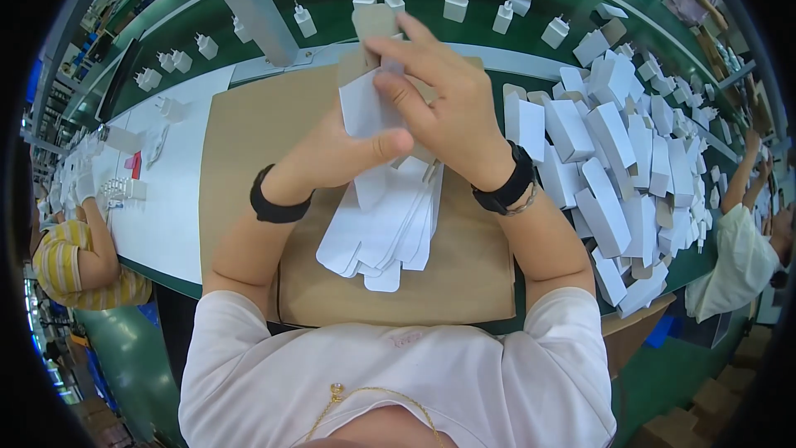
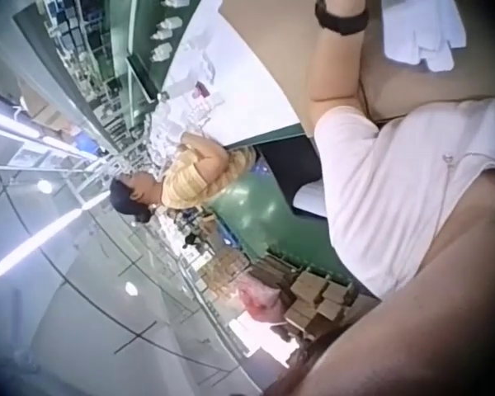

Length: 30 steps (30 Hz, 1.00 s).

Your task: The person folds white cardboard boxes by hand, one at a time, and places each completed box onto a pile on the assembly line. After folding several boxes, the person moves the stack of flat cardboard sheets to reach more underneath.

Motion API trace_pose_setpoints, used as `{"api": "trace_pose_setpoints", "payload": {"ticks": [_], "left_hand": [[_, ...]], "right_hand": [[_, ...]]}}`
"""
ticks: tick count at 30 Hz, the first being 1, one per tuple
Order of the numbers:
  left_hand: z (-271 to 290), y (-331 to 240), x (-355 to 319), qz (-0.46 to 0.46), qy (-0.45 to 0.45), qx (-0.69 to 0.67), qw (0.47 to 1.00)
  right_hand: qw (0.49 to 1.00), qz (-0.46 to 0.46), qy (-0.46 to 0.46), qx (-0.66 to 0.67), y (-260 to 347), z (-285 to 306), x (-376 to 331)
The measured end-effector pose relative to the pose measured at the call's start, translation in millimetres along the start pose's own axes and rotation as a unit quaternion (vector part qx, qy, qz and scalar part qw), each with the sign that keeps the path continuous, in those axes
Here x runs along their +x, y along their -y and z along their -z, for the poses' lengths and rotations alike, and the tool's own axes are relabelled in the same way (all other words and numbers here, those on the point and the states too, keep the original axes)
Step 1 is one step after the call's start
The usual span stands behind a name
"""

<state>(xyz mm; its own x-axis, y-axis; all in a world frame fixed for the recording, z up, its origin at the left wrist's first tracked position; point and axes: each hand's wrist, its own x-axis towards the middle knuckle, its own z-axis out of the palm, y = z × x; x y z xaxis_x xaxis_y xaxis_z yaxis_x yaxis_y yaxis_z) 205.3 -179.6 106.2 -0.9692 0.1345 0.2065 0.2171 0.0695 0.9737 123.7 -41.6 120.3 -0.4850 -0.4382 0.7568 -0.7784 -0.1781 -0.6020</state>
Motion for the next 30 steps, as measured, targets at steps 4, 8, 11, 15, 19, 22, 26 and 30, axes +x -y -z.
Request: {"api": "trace_pose_setpoints", "payload": {"ticks": [4,8,11,15,19,22,26,30], "left_hand": [[-0.1,1.1,2.5,-0.006,-0.078,-0.065,0.995],[5.1,-3.3,0.8,-0.096,-0.086,0.051,0.99],[0.5,-1.9,4.8,-0.138,-0.109,0.016,0.984],[-2.6,-4.6,2.9,-0.217,-0.134,-0.019,0.967],[4.3,6.7,-2.6,-0.167,-0.114,0.056,0.978],[0.9,1.8,0.6,-0.168,-0.094,-0.021,0.981],[6.4,8.1,-2.3,-0.157,-0.09,0.012,0.983],[9.6,2.5,-2.4,-0.132,-0.084,-0.047,0.987]], "right_hand": [[0.998,0.0,0.041,-0.046,-0.7,-4.8,-3.8],[0.994,-0.039,0.079,0.069,2.1,9.1,2.9],[0.993,0.016,0.092,0.077,-5.7,10.5,-0.1],[0.953,-0.141,-0.055,0.264,14.5,-6.6,0.9],[0.961,-0.153,0.071,0.217,2.9,-3.1,-7.0],[0.955,-0.137,0.072,0.253,-11.2,2.1,-7.4],[0.994,-0.064,0.05,0.079,10.6,-4.2,-6.2],[0.998,0.024,0.013,0.052,15.5,1.2,1.6]]}}
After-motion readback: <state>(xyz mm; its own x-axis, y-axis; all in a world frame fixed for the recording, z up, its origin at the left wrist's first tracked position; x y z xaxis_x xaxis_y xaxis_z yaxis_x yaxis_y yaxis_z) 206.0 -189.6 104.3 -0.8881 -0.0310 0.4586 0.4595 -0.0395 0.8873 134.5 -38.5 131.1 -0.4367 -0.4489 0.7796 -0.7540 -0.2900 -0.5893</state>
